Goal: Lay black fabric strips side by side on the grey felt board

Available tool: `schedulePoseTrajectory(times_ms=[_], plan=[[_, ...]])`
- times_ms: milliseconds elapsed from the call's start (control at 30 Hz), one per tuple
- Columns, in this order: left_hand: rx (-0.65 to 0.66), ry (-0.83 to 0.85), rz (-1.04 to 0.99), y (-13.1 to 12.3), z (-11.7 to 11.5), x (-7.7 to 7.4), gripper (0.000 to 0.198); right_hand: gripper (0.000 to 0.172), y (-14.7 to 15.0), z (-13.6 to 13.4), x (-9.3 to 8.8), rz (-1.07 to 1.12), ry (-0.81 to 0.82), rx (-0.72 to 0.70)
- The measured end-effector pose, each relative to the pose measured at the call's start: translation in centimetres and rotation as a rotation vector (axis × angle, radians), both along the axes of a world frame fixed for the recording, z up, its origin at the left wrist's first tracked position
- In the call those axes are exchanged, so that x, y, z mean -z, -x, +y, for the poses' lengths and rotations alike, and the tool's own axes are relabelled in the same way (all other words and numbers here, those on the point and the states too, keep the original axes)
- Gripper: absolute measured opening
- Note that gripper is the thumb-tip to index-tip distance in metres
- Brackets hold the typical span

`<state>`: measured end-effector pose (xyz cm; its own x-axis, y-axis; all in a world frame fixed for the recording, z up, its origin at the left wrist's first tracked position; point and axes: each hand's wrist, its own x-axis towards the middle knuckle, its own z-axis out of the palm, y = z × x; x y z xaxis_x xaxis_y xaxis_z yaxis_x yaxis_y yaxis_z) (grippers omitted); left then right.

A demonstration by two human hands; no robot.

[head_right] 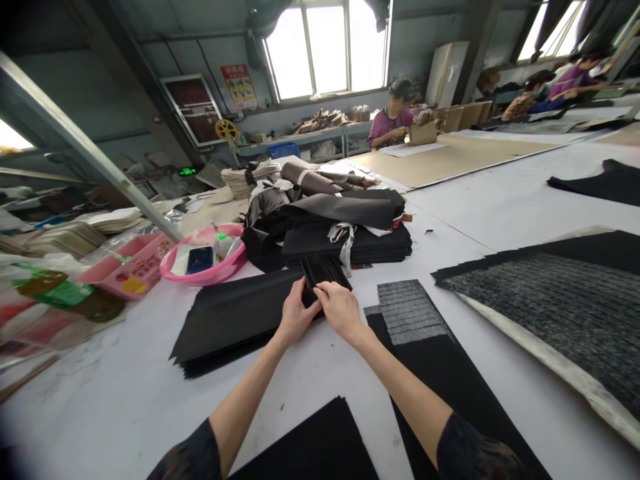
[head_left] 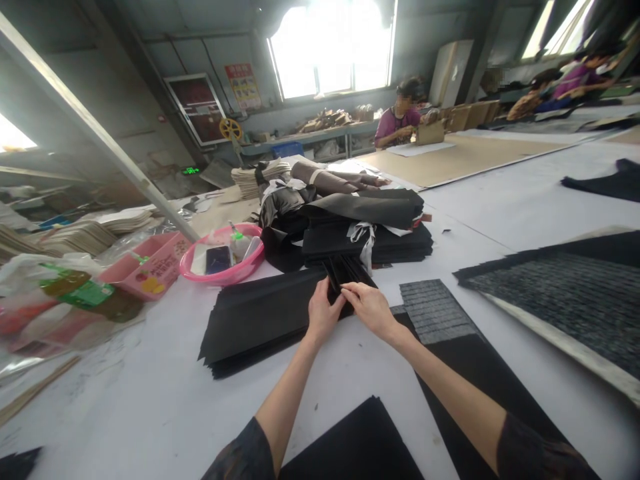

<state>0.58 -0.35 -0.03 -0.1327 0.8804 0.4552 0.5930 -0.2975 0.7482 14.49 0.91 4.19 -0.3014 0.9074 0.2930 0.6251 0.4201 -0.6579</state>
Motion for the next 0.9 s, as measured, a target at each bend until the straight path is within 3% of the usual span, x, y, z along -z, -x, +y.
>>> schedulePoseTrajectory(times_ms=[100,200,300,467,700,900], plan=[[-0.049,0.018,-0.034,-0.1,0.3,0.1,0.029,0.029,-0.7,0.0,0.1,0.024,0.062,-0.071],[-0.077,0.029,-0.044,0.1,0.4,0.3,0.021,0.026,-1.5,0.5,0.3,0.029,0.083,0.025],[-0.090,0.037,-0.053,0.3,0.4,0.4,0.020,0.022,-2.0,1.0,0.2,0.001,0.077,0.187],[-0.083,0.037,-0.063,0.2,0.3,0.3,0.021,0.016,-1.7,1.4,-0.1,-0.017,0.118,0.290],[-0.077,0.038,-0.077,0.3,0.3,0.3,0.020,0.012,-1.3,1.6,-0.5,0.069,0.223,0.256],[-0.072,0.038,-0.092,0.4,0.4,0.5,0.020,0.013,-0.5,0.7,-0.2,0.051,0.100,0.263]])
